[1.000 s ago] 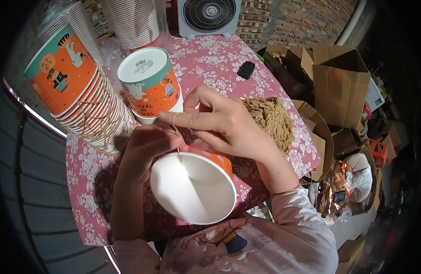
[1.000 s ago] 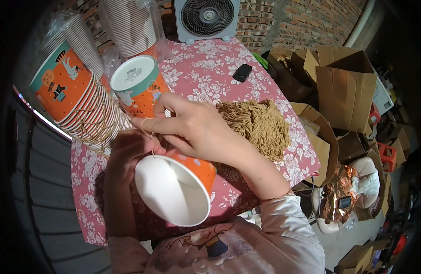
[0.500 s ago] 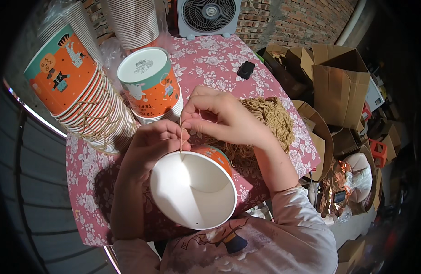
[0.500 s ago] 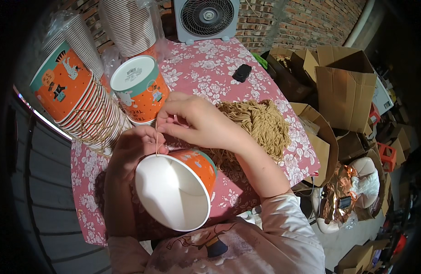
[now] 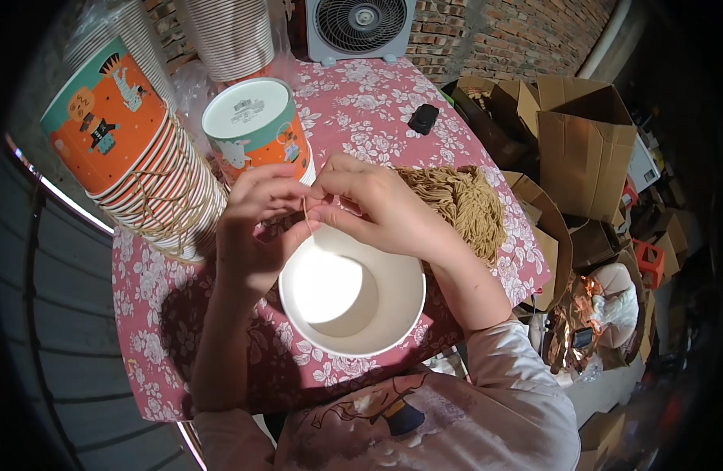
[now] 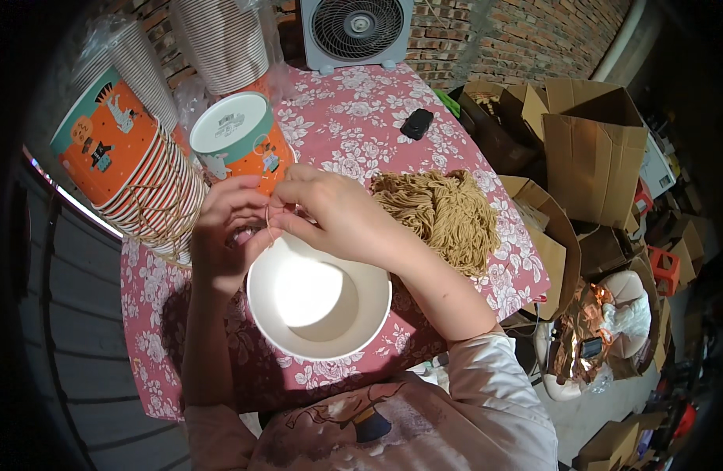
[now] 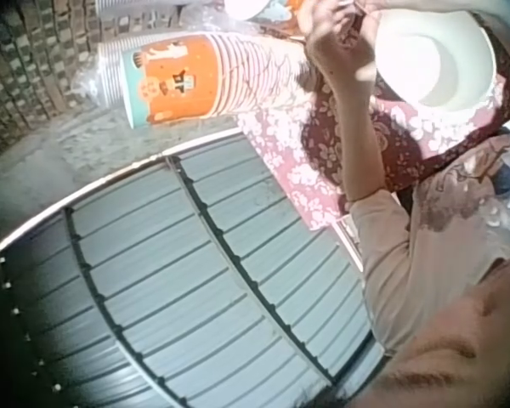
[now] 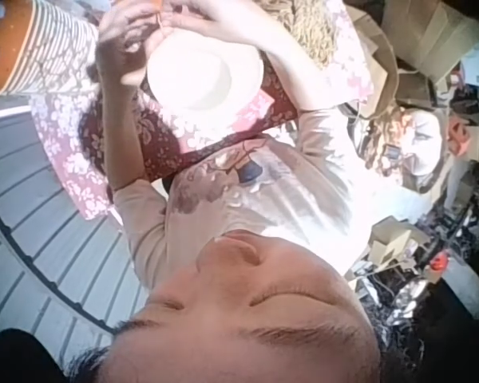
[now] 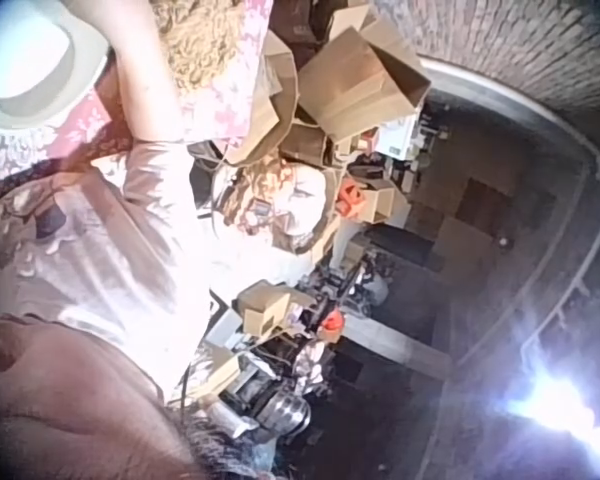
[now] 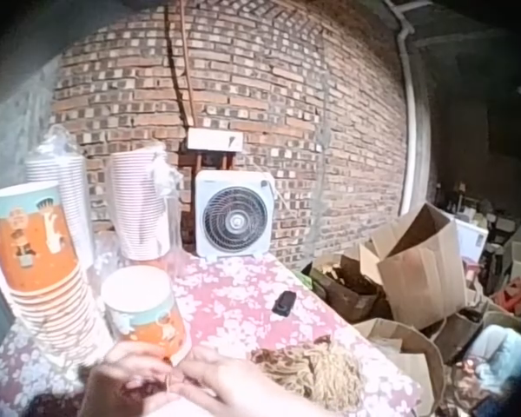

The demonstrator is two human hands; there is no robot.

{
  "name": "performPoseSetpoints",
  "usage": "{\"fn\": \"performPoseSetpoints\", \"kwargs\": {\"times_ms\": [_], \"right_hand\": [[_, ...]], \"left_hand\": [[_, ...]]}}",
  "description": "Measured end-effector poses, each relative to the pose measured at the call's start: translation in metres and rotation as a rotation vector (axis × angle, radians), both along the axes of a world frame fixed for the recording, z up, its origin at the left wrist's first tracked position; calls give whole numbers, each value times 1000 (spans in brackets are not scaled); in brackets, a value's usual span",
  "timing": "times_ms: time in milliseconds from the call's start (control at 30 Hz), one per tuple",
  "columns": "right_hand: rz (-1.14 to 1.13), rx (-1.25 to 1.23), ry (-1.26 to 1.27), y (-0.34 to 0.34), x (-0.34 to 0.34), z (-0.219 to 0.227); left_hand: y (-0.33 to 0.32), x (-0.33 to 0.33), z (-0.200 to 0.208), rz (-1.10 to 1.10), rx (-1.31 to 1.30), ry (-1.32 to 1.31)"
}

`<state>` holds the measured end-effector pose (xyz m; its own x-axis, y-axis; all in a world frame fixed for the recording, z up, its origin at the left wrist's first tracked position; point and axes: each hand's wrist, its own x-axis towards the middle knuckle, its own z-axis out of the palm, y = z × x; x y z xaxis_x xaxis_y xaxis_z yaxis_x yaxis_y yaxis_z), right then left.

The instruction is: Threading and tying cord handles onto paper buckets in a workshop environment.

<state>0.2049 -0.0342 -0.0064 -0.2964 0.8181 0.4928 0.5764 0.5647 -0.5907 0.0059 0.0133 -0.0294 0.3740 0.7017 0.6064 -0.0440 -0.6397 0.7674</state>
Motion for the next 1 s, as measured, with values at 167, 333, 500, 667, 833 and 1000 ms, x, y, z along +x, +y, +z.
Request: {"fn": "performPoseSetpoints", "kwargs": {"times_ms": [167, 333, 500, 667, 833, 1000], "right_hand": [[2, -48, -53, 5, 5, -4], [57, -114, 0, 9, 2, -9], [54, -136, -3, 3, -3, 0], [62, -162, -32, 6, -1, -3], [95, -208, 68, 9, -1, -7], [63, -154, 57, 9, -8, -14]], "left_hand": [[13, -16, 4, -75, 260, 235], [24, -24, -1, -120, 227, 234], [25, -29, -3, -158, 204, 222], [28, -31, -3, -200, 184, 249], [30, -33, -9, -290, 24, 200], [33, -40, -17, -277, -165, 243]]}}
